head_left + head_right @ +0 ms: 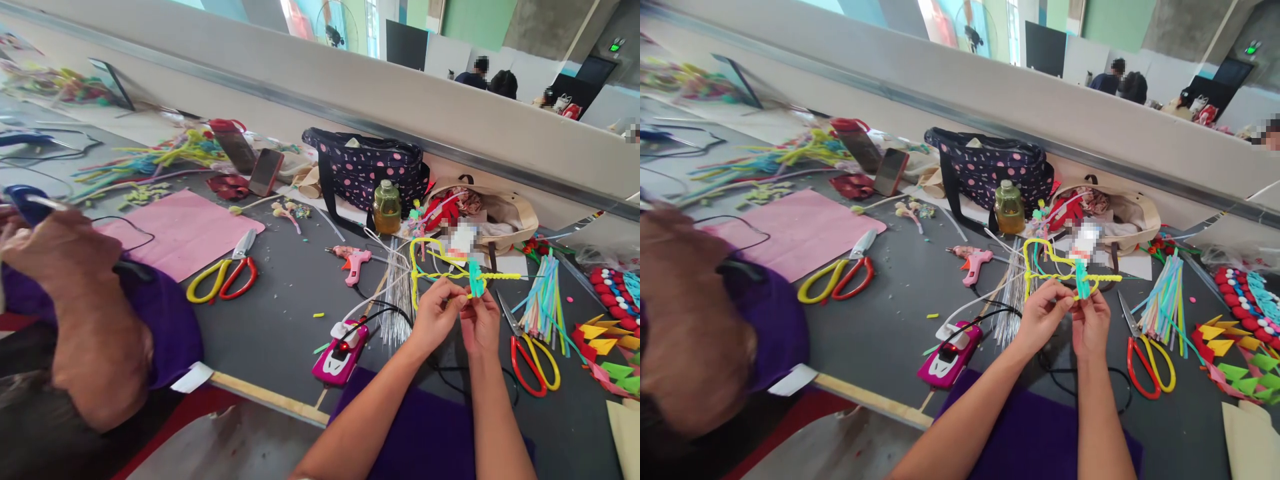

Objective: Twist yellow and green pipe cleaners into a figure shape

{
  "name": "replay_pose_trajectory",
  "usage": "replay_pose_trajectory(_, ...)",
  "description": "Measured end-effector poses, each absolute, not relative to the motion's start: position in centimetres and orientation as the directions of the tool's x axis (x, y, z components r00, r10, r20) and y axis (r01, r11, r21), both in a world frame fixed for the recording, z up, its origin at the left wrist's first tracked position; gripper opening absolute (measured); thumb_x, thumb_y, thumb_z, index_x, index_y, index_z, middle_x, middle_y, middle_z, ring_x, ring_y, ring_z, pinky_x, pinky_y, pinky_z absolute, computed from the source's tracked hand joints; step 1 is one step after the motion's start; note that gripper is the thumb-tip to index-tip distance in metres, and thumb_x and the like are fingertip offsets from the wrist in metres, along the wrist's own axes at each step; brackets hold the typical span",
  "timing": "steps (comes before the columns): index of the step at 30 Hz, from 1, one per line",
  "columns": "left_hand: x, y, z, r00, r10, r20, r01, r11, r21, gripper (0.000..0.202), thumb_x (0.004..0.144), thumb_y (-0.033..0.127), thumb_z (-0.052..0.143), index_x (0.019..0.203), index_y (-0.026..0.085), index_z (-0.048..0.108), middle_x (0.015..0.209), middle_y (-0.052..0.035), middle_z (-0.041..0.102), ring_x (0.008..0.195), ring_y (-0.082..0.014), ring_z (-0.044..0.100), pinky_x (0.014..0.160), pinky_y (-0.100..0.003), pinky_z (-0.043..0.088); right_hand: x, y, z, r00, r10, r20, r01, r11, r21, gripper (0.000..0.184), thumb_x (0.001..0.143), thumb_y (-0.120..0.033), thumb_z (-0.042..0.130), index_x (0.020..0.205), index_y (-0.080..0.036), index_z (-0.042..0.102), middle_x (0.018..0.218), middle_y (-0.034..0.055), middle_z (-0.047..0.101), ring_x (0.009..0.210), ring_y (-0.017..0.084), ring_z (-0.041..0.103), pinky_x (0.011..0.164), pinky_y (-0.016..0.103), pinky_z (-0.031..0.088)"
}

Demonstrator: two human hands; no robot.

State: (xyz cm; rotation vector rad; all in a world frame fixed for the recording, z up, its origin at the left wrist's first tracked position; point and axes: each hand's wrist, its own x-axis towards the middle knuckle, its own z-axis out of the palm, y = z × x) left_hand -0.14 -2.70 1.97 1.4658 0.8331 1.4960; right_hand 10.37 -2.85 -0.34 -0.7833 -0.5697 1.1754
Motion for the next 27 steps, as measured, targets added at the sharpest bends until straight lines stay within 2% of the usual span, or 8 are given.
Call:
replay_pose_trajectory(5, 0.0, -2.7, 1.8, 0.048, 0.911, 0.41, -0.098, -0.404, 0.909, 0.017, 0.084, 0.03, 0.064, 0.075, 0.016, 0.067, 0.074, -0.0029, 0.056, 0.071, -0.0149, 0.052, 0.062, -0.027, 0.04, 10.9, -2.6, -1.0, 0.261, 0.964, -0.05, -0.58, 0.115, -0.806, 0.021, 0.062, -0.026, 0.08, 0.077, -0.021, 0.066, 0.072, -0.0025, 0.067, 0.061, 0.009, 0.058, 0.06, 0.022, 0.048)
replay_pose_trajectory(11, 0.0, -2.6, 1.7, 0.147, 0.891, 0.43, -0.104, -0.418, 0.903, 0.016, 0.084, 0.029, 0.063, 0.076, 0.016, 0.068, 0.074, -0.0027, 0.056, 0.069, -0.0137, 0.053, 0.064, -0.027, 0.043, 11.3, -2.5, -1.6, 0.257, 0.966, -0.029, -0.532, 0.116, -0.839, 0.023, 0.058, -0.023, 0.079, 0.073, -0.02, 0.063, 0.074, -0.0027, 0.064, 0.065, 0.011, 0.058, 0.061, 0.023, 0.049)
replay_pose_trajectory(16, 0.1, -2.7, 1.7, 0.105, 0.888, 0.448, -0.081, -0.441, 0.894, 0.017, 0.085, 0.03, 0.062, 0.078, 0.017, 0.069, 0.074, -0.0031, 0.056, 0.069, -0.0139, 0.054, 0.066, -0.027, 0.046, 11.6, -2.4, -1.9, 0.244, 0.969, -0.03, -0.474, 0.092, -0.876, 0.024, 0.06, -0.032, 0.078, 0.075, -0.021, 0.063, 0.076, -0.0005, 0.065, 0.067, 0.013, 0.059, 0.062, 0.027, 0.051)
replay_pose_trajectory(19, 0.2, -2.6, 1.5, 0.099, 0.884, 0.457, -0.044, -0.454, 0.89, 0.016, 0.086, 0.029, 0.062, 0.081, 0.017, 0.07, 0.076, -0.0033, 0.056, 0.068, -0.0137, 0.055, 0.065, -0.026, 0.046, 11.6, -2.3, -2.0, 0.206, 0.977, -0.053, -0.506, 0.06, -0.86, 0.024, 0.061, -0.035, 0.077, 0.072, -0.02, 0.062, 0.074, -0.0015, 0.064, 0.067, 0.011, 0.058, 0.063, 0.025, 0.05)
replay_pose_trajectory(22, 0.2, -2.6, 1.2, 0.115, 0.881, 0.458, -0.002, -0.461, 0.887, 0.015, 0.086, 0.027, 0.061, 0.082, 0.017, 0.07, 0.077, -0.0036, 0.057, 0.069, -0.0137, 0.056, 0.064, -0.025, 0.045, 11.6, -2.3, -1.8, 0.184, 0.98, -0.079, -0.559, 0.038, -0.828, 0.025, 0.058, -0.03, 0.079, 0.072, -0.019, 0.06, 0.072, -0.0035, 0.063, 0.067, 0.009, 0.058, 0.063, 0.02, 0.049)
replay_pose_trajectory(24, 0.2, -2.5, 1.0, 0.115, 0.878, 0.465, 0.054, -0.473, 0.879, 0.014, 0.087, 0.025, 0.06, 0.081, 0.017, 0.07, 0.078, -0.0037, 0.058, 0.071, -0.014, 0.057, 0.065, -0.025, 0.045, 11.5, -2.2, -1.6, 0.213, 0.973, -0.088, -0.561, 0.048, -0.827, 0.028, 0.057, -0.026, 0.08, 0.075, -0.019, 0.06, 0.07, -0.0049, 0.061, 0.064, 0.007, 0.056, 0.059, 0.018, 0.046)
replay_pose_trajectory(27, 0.2, -2.5, 0.8, 0.078, 0.864, 0.498, 0.195, -0.503, 0.842, 0.015, 0.088, 0.022, 0.057, 0.082, 0.018, 0.069, 0.079, -0.0041, 0.059, 0.076, -0.0149, 0.058, 0.067, -0.025, 0.045, 11.3, -2.2, -1.1, 0.378, 0.923, -0.068, -0.479, 0.131, -0.868, 0.029, 0.062, -0.029, 0.079, 0.08, -0.019, 0.058, 0.066, -0.007, 0.057, 0.053, 0.005, 0.048, 0.049, 0.017, 0.039)
